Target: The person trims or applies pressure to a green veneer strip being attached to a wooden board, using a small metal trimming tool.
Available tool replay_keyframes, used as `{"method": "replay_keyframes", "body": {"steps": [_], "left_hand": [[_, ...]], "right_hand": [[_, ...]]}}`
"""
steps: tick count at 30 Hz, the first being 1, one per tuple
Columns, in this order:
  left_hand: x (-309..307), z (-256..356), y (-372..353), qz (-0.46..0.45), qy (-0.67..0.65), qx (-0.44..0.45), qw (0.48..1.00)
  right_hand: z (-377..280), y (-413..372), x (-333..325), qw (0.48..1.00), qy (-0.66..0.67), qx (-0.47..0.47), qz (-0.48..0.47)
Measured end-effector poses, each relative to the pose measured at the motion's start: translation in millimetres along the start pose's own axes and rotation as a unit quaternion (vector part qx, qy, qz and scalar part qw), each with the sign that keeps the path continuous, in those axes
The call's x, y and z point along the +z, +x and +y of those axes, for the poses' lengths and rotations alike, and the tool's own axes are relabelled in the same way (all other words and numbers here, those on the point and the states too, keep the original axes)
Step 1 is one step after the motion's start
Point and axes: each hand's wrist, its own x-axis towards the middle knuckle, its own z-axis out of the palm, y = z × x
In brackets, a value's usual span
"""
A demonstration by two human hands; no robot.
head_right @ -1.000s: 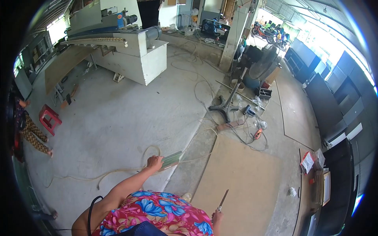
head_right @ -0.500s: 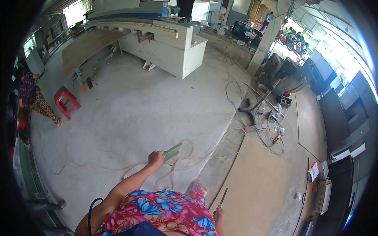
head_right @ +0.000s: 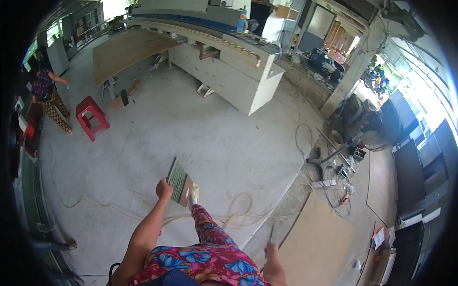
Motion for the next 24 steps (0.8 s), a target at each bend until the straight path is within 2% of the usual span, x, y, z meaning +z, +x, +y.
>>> {"method": "replay_keyframes", "body": {"steps": [1, 2, 3, 4, 5, 6, 7, 8, 12, 15, 18, 22, 24], "left_hand": [[-17, 5, 25, -0.004, -0.022, -0.019, 1.000], [-29, 8, 54, -0.004, -0.047, -0.036, 0.998], [-32, 6, 88, 0.015, -0.043, -0.035, 0.998], [-37, 7, 123, 0.034, -0.042, -0.038, 0.998], [-42, 12, 159, 0.051, -0.041, -0.039, 0.997], [-47, 17, 190, 0.063, -0.038, -0.043, 0.996], [-56, 21, 216, 0.076, -0.031, -0.045, 0.996], [-71, 35, 244, 0.088, -0.027, -0.041, 0.995], [-136, 82, 328, 0.141, -0.063, -0.053, 0.987], [-185, 82, 369, 0.186, -0.122, -0.044, 0.974], [-222, 69, 410, 0.226, -0.129, -0.040, 0.965], [-266, 61, 455, 0.205, -0.118, -0.065, 0.969], [-282, 50, 479, 0.195, -0.106, -0.058, 0.973]], "right_hand": [[-8, 68, 44, 0.999, -0.011, 0.000, -0.035], [-81, 92, 70, 0.938, -0.270, -0.182, -0.117], [-137, 124, 121, 0.725, -0.505, -0.468, -0.016], [-196, 166, 181, 0.888, -0.336, -0.295, -0.105], [-285, 146, 223, 0.906, -0.287, -0.297, -0.094], [-355, 132, 265, 0.890, -0.177, -0.420, -0.031], [-434, 99, 295, 0.919, -0.171, -0.347, -0.083], [-498, 77, 323, 0.924, -0.137, -0.337, -0.116], [-692, -32, 406, 0.896, -0.028, -0.377, -0.231], [-770, -82, 450, 0.861, -0.046, -0.414, -0.291], [-811, -118, 488, 0.848, -0.029, -0.419, -0.323], [-847, -139, 542, 0.839, -0.032, -0.423, -0.341], [-863, -149, 569, 0.851, -0.029, -0.402, -0.337]]}}
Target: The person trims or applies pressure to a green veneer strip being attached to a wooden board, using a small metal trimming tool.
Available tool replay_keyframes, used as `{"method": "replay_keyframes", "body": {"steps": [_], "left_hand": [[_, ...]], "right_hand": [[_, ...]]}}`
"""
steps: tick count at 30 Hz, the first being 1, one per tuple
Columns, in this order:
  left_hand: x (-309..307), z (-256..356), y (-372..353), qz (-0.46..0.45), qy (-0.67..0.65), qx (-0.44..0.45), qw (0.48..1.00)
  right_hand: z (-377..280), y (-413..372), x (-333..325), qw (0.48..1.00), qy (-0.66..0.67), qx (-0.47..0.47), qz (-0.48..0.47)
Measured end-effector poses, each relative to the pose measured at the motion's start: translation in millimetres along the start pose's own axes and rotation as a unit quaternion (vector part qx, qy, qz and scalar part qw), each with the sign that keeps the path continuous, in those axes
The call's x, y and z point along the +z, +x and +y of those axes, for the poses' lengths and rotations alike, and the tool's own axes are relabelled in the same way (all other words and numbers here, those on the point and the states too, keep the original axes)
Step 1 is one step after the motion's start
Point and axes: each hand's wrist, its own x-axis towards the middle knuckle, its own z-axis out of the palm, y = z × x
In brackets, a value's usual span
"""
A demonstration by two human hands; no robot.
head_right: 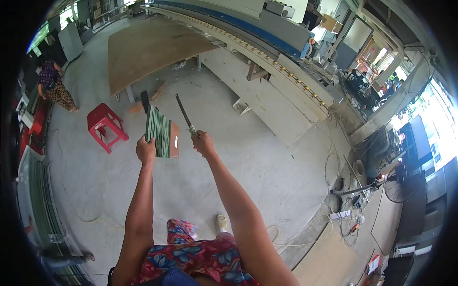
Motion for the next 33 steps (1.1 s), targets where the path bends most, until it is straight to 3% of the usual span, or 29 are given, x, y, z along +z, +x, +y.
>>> {"method": "replay_keyframes", "body": {"steps": [5, 10, 13, 17, 24, 25, 33], "left_hand": [[-7, -43, 90, -0.014, 0.021, 0.030, 0.999], [-52, -63, 170, -0.087, 0.052, 0.086, 0.991], [-72, -71, 216, -0.121, 0.065, 0.133, 0.982], [-75, -88, 267, -0.127, 0.097, 0.195, 0.968], [-79, -106, 365, -0.171, 0.051, 0.211, 0.961], [-76, -109, 379, -0.144, 0.043, 0.221, 0.963], [-69, -126, 515, -0.194, 0.033, 0.253, 0.947]], "right_hand": [[-32, 53, 55, 0.998, 0.035, 0.044, 0.018], [-62, 99, 144, 0.984, 0.128, 0.070, 0.100], [-75, 119, 199, 0.974, 0.192, 0.076, 0.094], [-87, 149, 251, 0.955, 0.246, 0.110, 0.125], [-83, 236, 305, 0.929, 0.270, 0.134, 0.215], [-81, 251, 312, 0.928, 0.270, 0.135, 0.219], [-105, 367, 398, 0.895, 0.339, 0.176, 0.230]]}}
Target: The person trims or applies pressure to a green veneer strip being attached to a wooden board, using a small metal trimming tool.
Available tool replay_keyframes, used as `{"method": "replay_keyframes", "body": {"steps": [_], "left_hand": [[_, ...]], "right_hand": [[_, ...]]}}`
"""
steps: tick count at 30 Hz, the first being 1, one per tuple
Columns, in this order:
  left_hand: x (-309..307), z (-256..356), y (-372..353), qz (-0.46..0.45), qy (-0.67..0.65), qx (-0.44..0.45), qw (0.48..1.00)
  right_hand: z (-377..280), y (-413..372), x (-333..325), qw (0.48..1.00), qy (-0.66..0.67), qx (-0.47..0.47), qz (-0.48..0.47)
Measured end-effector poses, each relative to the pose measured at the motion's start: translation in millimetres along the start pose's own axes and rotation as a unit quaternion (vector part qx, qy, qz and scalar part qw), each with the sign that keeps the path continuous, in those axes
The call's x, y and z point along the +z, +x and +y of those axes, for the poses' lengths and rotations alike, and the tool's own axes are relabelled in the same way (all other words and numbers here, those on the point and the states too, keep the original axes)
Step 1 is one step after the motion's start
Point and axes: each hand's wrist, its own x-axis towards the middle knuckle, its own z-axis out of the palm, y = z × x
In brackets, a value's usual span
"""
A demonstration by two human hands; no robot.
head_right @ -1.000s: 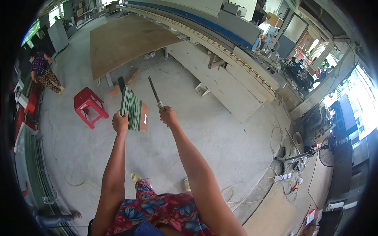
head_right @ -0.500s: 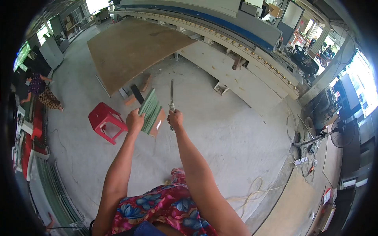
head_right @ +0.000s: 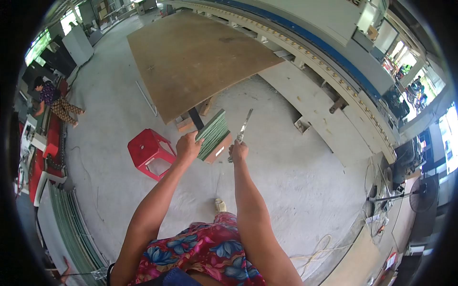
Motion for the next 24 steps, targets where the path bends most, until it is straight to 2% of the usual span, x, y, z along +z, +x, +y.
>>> {"method": "replay_keyframes", "body": {"steps": [4, 10, 14, 17, 18, 22, 24], "left_hand": [[-19, -41, 41, 0.012, 0.012, 0.010, 1.000], [-47, -120, 92, 0.036, 0.023, 0.046, 0.998], [-81, -190, 113, 0.030, -0.003, 0.071, 0.997], [-119, -253, 112, 0.001, -0.028, 0.108, 0.994], [-130, -280, 109, -0.005, -0.027, 0.115, 0.993], [-189, -370, 115, -0.027, -0.061, 0.144, 0.987], [-214, -405, 117, -0.052, -0.038, 0.127, 0.990]], "right_hand": [[5, 16, 57, 1.000, 0.002, 0.002, -0.022], [20, 27, 122, 0.999, -0.008, -0.036, 0.023], [44, 3, 185, 0.993, 0.026, -0.042, 0.103], [88, -28, 241, 0.987, 0.038, -0.078, 0.138], [110, -32, 260, 0.987, 0.013, -0.073, 0.139], [169, -71, 344, 0.981, 0.067, -0.044, 0.176], [189, -87, 383, 0.982, 0.071, -0.027, 0.174]]}}
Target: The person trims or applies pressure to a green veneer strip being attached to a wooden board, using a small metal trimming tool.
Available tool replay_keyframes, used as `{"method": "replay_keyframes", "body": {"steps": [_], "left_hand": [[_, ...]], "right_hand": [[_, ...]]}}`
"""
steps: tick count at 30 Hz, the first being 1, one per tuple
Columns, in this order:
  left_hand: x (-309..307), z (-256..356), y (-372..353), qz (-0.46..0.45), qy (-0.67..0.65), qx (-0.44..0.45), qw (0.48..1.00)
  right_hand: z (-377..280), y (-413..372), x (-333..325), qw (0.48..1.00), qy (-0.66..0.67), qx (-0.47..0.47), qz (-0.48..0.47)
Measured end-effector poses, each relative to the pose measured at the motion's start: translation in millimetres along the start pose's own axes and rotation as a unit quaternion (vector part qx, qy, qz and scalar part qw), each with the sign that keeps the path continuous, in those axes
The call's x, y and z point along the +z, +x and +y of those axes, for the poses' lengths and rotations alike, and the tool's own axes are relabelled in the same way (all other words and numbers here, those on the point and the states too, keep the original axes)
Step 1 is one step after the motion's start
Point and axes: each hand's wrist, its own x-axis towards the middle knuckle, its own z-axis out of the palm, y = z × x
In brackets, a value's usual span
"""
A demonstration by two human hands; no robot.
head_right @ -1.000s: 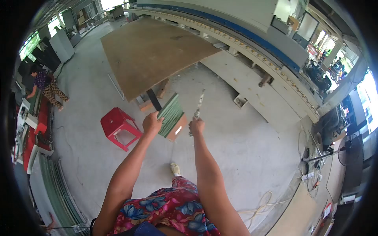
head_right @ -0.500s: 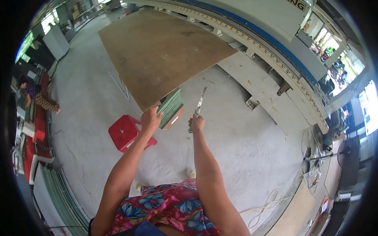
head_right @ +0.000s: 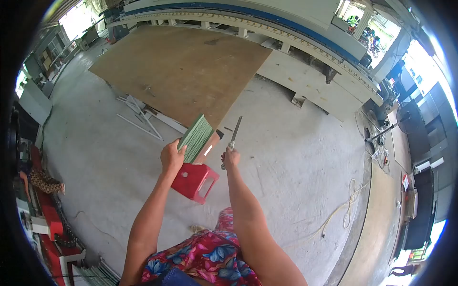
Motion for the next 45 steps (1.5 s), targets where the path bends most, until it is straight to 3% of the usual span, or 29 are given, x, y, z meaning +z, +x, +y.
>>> {"method": "replay_keyframes", "body": {"steps": [11, 21, 27, 33, 36, 39, 45], "left_hand": [[-87, -156, -8, 0.009, 0.025, 0.000, 1.000], [-135, -282, 109, -0.022, 0.049, 0.046, 0.997], [-145, -361, 173, -0.046, 0.065, 0.021, 0.997], [-151, -432, 224, -0.061, 0.082, 0.015, 0.995], [-153, -475, 251, -0.082, 0.072, -0.019, 0.994], [-164, -524, 274, -0.081, 0.030, 0.000, 0.996], [-211, -632, 339, -0.144, -0.001, -0.012, 0.990]], "right_hand": [[82, -40, 137, 0.999, -0.023, -0.029, -0.003], [127, 4, 266, 0.997, -0.019, 0.011, 0.077], [117, 17, 358, 0.995, -0.010, 0.056, 0.081], [121, 27, 419, 0.998, -0.024, 0.007, 0.056], [130, 34, 452, 0.996, -0.022, 0.011, 0.090], [148, 35, 492, 0.993, -0.014, 0.003, 0.115], [190, 18, 606, 0.987, 0.015, 0.028, 0.159]]}}
